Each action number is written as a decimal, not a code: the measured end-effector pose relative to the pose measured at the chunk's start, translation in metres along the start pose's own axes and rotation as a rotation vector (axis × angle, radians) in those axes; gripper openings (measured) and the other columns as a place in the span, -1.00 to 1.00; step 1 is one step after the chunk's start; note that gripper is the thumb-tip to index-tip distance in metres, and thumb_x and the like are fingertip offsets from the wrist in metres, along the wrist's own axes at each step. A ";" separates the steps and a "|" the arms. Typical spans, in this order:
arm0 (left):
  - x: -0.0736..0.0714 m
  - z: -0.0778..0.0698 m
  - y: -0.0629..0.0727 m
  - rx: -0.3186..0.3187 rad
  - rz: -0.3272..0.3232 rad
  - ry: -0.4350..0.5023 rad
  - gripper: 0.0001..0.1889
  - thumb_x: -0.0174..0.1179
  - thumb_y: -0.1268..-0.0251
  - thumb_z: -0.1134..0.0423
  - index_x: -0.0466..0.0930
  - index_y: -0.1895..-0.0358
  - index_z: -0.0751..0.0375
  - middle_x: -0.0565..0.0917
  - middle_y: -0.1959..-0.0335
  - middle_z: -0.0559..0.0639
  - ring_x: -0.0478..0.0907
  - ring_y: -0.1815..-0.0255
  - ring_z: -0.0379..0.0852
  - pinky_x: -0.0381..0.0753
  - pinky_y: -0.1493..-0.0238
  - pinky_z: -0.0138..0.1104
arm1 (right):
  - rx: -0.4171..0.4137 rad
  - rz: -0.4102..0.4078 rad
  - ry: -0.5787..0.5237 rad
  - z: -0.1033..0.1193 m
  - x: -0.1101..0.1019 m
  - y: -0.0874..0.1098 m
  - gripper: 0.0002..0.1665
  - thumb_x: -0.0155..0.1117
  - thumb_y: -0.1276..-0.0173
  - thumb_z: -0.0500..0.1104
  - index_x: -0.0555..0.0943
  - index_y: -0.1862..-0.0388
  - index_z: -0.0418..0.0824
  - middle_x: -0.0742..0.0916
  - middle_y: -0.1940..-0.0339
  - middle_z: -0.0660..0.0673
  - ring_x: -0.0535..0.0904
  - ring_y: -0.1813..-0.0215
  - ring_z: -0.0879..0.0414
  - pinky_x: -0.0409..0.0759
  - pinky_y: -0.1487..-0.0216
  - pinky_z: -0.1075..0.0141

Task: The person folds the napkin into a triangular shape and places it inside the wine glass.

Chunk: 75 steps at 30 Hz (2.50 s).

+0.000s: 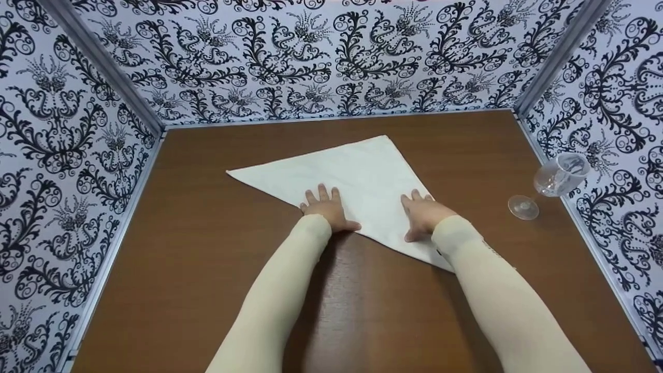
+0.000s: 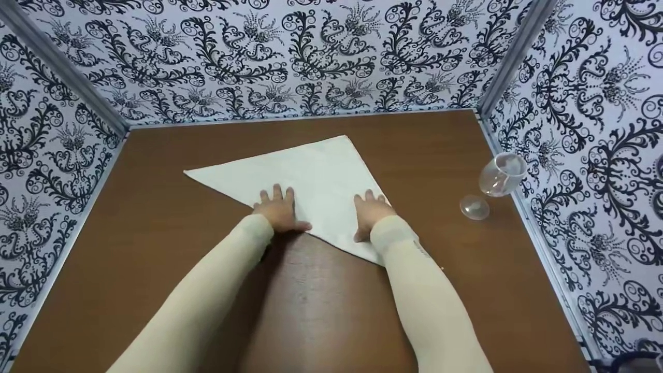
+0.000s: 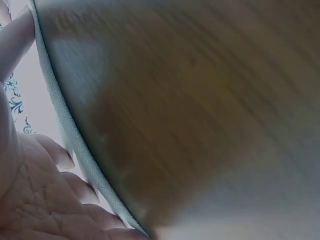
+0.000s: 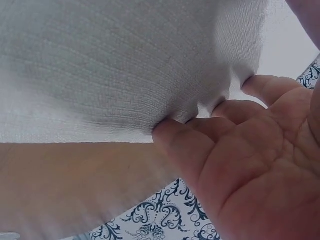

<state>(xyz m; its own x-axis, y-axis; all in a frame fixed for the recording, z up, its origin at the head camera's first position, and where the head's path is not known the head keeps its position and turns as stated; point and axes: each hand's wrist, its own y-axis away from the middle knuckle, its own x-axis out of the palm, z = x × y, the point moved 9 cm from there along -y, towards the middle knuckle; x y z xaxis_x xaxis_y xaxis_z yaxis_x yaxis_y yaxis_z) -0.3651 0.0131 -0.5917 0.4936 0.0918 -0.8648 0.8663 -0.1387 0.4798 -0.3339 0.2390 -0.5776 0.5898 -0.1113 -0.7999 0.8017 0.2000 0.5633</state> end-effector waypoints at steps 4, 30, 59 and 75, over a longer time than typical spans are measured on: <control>0.002 0.002 -0.009 0.014 -0.009 -0.028 0.40 0.19 -0.03 -0.70 -0.29 -0.76 0.01 -0.33 -0.76 0.28 -0.36 -0.74 0.48 0.02 -0.64 0.32 | 0.002 -0.008 -0.011 0.004 0.002 0.004 0.34 0.58 -0.32 0.05 -0.10 -0.76 -0.28 -0.09 -0.74 -0.47 -0.14 -0.70 -0.53 0.04 -0.65 -0.33; -0.011 0.007 -0.030 0.099 -0.039 -0.017 0.37 0.35 0.02 -0.61 -0.15 -0.76 -0.06 -0.25 -0.77 0.25 -0.32 -0.74 0.48 0.04 -0.62 0.36 | 0.005 -0.076 -0.001 0.014 0.003 0.012 0.34 0.60 -0.27 0.15 0.01 -0.72 -0.39 0.03 -0.69 -0.59 0.05 -0.60 -0.68 0.15 -0.57 -0.41; -0.020 -0.038 0.005 0.118 -0.137 -0.056 0.24 0.31 -0.19 -0.50 -0.03 -0.73 0.19 -0.01 -0.74 0.32 -0.03 -0.72 0.43 0.17 -0.64 0.20 | -0.098 -0.101 0.054 0.009 -0.021 0.001 0.11 0.46 -0.42 -0.01 0.09 -0.69 -0.42 0.10 -0.69 -0.56 0.08 -0.69 -0.44 0.17 -0.66 -0.19; -0.016 -0.040 -0.004 0.080 -0.069 -0.082 0.37 0.23 -0.09 -0.64 -0.15 -0.75 0.17 -0.14 -0.77 0.28 -0.18 -0.75 0.40 0.04 -0.71 0.12 | -0.042 -0.025 -0.050 -0.007 -0.005 -0.005 0.24 0.51 -0.38 0.01 -0.06 -0.77 -0.19 -0.11 -0.78 -0.35 -0.23 -0.77 -0.34 0.02 -0.69 -0.25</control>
<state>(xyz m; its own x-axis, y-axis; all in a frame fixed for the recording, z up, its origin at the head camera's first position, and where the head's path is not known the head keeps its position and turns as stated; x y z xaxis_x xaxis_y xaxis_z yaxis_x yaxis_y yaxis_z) -0.3730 0.0521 -0.5740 0.4225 0.0231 -0.9061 0.8875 -0.2137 0.4083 -0.3418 0.2457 -0.5778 0.5749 -0.1647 -0.8015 0.8118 0.2375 0.5335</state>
